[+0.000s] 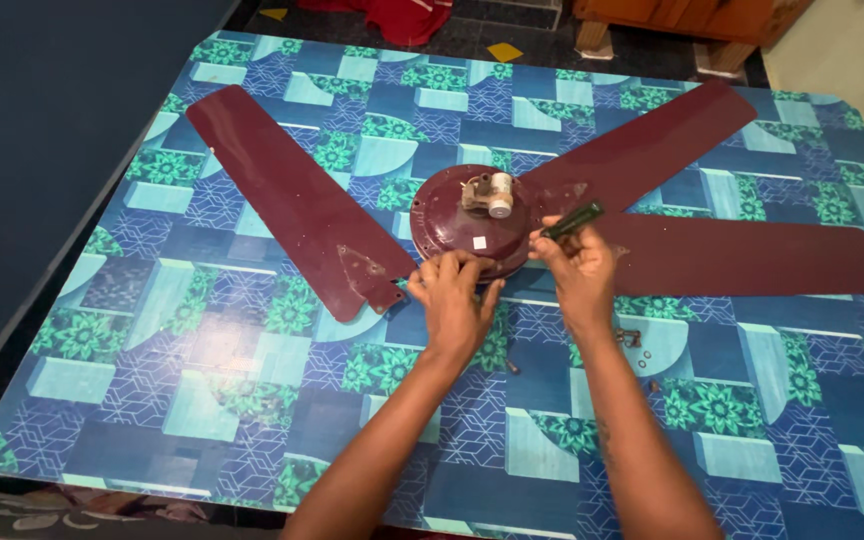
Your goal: The person uses a screwdriver to tighten screws on the central hub of a ceiling fan placed on a table. The person repeatedly adjusts the fan and tightens multiple screws around the hub throughout the clip.
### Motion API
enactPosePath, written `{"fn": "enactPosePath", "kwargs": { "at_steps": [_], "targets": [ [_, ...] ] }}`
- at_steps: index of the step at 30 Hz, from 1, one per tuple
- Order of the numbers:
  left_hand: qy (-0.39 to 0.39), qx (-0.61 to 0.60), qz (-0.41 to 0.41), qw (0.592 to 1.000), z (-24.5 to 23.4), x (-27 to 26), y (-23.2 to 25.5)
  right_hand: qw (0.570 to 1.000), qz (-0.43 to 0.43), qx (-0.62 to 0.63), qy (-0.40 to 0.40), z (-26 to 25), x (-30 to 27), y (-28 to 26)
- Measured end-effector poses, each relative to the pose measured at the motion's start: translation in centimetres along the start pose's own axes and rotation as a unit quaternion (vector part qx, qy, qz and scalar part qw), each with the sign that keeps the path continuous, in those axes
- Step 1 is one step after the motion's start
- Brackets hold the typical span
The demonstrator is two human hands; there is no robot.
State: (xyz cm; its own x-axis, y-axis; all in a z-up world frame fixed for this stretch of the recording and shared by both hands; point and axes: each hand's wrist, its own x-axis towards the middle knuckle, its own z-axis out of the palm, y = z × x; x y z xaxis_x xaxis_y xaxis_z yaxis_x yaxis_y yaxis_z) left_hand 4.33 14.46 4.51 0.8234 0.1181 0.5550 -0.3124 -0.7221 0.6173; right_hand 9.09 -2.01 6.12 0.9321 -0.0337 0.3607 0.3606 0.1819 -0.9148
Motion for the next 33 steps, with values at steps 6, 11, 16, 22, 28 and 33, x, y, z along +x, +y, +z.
{"fn": "enactPosePath", "kwargs": {
  "at_steps": [6,11,16,22,28,33],
  "targets": [
    [0.041,-0.027,-0.005,0.999,1.0,0.0,-0.4,0.997,0.015,-0.022,-0.068,-0.1,1.4,-1.0],
    [0.049,-0.028,-0.019,0.998,1.6,-0.1,-0.7,0.998,0.016,-0.012,-0.058,0.2,1.3,-0.5],
    [0.054,-0.042,-0.014,0.998,1.7,0.1,-0.9,0.997,0.002,-0.005,-0.083,0.4,2.9,-1.9],
    [0.054,-0.048,-0.014,0.997,1.5,0.1,-1.0,0.984,0.013,-0.137,-0.117,1.4,3.0,-4.6],
    [0.065,-0.053,-0.008,0.996,1.5,0.0,-1.0,0.971,0.002,-0.21,-0.117,2.1,2.3,-5.9],
    [0.056,-0.05,-0.015,0.997,1.5,0.1,-1.0,0.961,0.0,-0.254,-0.112,2.3,2.2,-6.4]
  ]
}}
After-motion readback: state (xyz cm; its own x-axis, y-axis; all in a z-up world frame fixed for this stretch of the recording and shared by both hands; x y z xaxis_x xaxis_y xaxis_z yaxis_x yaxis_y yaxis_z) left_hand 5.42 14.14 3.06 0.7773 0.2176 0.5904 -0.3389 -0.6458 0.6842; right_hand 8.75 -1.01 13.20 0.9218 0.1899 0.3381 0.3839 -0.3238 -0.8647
